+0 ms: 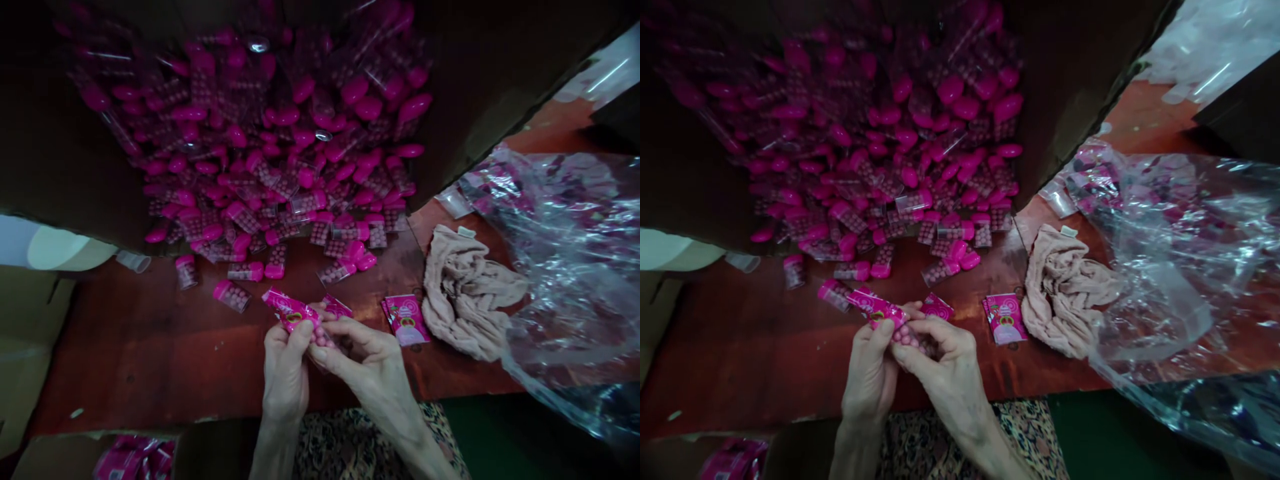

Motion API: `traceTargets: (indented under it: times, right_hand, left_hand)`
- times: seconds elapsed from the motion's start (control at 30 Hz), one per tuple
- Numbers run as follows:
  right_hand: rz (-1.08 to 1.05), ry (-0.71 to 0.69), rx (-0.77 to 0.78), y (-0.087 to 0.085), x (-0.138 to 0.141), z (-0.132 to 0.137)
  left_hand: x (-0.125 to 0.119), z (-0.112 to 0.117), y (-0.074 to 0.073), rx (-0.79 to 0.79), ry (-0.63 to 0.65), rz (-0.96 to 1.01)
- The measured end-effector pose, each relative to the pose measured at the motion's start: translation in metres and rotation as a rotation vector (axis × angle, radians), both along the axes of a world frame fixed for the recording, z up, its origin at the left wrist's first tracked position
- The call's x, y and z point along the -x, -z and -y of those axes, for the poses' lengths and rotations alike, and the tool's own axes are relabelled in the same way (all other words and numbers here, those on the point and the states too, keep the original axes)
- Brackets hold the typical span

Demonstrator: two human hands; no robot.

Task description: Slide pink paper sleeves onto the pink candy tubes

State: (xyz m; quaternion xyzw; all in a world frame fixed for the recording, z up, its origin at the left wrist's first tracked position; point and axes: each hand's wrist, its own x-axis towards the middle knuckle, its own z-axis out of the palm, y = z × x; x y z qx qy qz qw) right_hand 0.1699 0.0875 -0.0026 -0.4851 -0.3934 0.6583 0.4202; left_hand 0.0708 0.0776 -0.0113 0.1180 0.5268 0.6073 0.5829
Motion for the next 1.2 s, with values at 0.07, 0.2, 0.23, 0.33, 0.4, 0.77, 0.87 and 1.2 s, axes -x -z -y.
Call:
traceTargets:
  times: [0.07, 0.2, 0.23, 0.33, 0.4, 0.77, 0.87, 1.2]
  right_hand:
    - [0.001, 0.014, -0.016, -0.003, -0.001, 0.000]
    - [0.120, -0.002, -0.170, -0.002, 0.004, 0.002]
    - [0.140, -0.009, -0.207, -0.001, 0.005, 0.003]
    - [0.180, 0.007, -0.296, 0.003, 0.009, 0.005]
    - [0.219, 0.046, -0.346, 0.003, 0.009, 0.005]
    - [0.091, 0.088, -0.209, 0.002, 0.010, 0.006]
    - [0.129, 0.147, -0.190, 0.005, 0.014, 0.008]
    - [0.080, 0.079, -0.020, 0.008, 0.017, 0.010]
  left_hand:
    - [0.002, 0.000, -0.003, -0.015, 0.046, 0.001]
    - [0.006, -0.006, -0.009, -0.064, 0.012, 0.003]
    - [0.006, -0.007, -0.009, -0.080, -0.019, -0.011]
    - [0.004, -0.011, -0.007, -0.095, -0.072, -0.029]
    - [0.003, -0.011, -0.004, -0.073, -0.037, 0.033]
    - [0.004, 0.000, -0.008, -0.024, 0.069, 0.173]
    - [0.003, 0.002, -0.007, 0.000, 0.055, 0.186]
    - [-0.005, 0.001, -0.007, 0.052, -0.108, 0.088]
